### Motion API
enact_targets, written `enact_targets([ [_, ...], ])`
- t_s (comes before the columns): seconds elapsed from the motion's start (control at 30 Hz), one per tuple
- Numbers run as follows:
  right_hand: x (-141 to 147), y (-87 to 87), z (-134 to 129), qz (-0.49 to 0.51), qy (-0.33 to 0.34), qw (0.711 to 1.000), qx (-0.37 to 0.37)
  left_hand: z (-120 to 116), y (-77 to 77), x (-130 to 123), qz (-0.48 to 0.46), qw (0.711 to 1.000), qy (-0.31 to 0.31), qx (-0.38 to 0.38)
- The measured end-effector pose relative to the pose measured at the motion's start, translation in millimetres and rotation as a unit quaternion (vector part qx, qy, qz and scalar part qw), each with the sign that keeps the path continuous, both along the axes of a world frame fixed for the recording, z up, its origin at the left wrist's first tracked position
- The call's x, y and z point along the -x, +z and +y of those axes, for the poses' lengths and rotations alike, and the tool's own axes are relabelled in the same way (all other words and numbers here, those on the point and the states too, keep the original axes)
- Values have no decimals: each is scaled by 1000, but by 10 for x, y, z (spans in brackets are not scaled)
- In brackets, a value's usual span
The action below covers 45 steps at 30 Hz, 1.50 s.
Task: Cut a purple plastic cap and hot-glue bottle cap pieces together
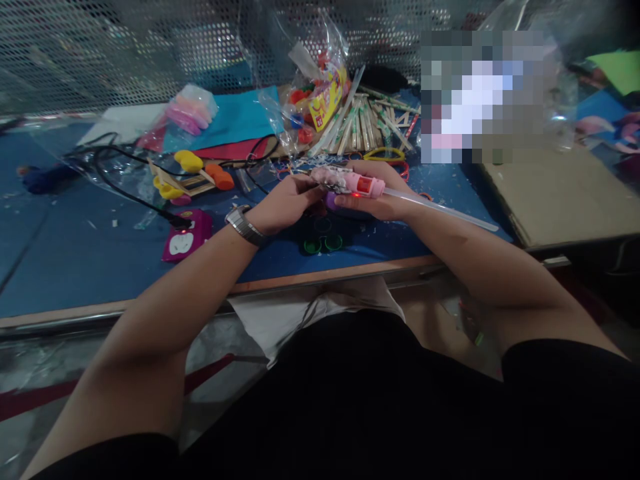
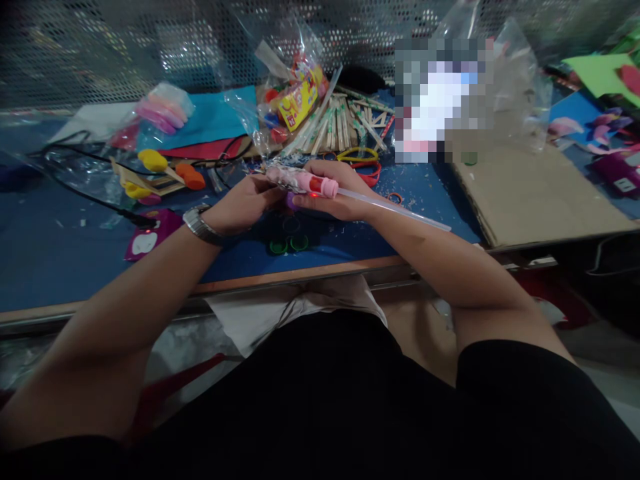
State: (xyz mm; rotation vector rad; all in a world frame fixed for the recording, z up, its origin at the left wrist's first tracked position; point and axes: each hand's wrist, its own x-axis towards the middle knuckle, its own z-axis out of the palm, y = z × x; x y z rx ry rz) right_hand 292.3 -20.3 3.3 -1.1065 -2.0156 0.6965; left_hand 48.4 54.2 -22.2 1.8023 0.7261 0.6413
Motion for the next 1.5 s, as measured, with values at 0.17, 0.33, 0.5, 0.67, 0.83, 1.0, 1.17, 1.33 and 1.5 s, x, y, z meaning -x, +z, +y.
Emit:
enact_targets([
  [0.17,-1,16,-9,-12,-10,1000,5,-20,34,-5,13,1000,2,-1],
  [0.33,-6,10,10,0,7,1000,15,-45,58,-26,8,1000,6,11],
  [0.5,6,31,4,-7,15,1000,11,-58,56,-44,-3,1000,12,0],
  [0.67,16,61,-13,-10,24,1000,17,-71,79,-48,0,999,16,-36],
  [0.83,7,49,2,-28,27,999,24,-78,109,-40,5,999,8,-48],
  [1.0,5,45,5,-28,26,999,24,-101,122,-55,3,998,2,-56],
  [1.17,2,42,-6,-39,26,999,7,-49,148,8,39,995,5,-92],
  [1.33,-51,-121,111,83,-77,993,31,172,314,293,290,939,21,-184],
  [1.5,-99,-253,263,172,-158,970,72,188,395,360,283,880,83,-372],
])
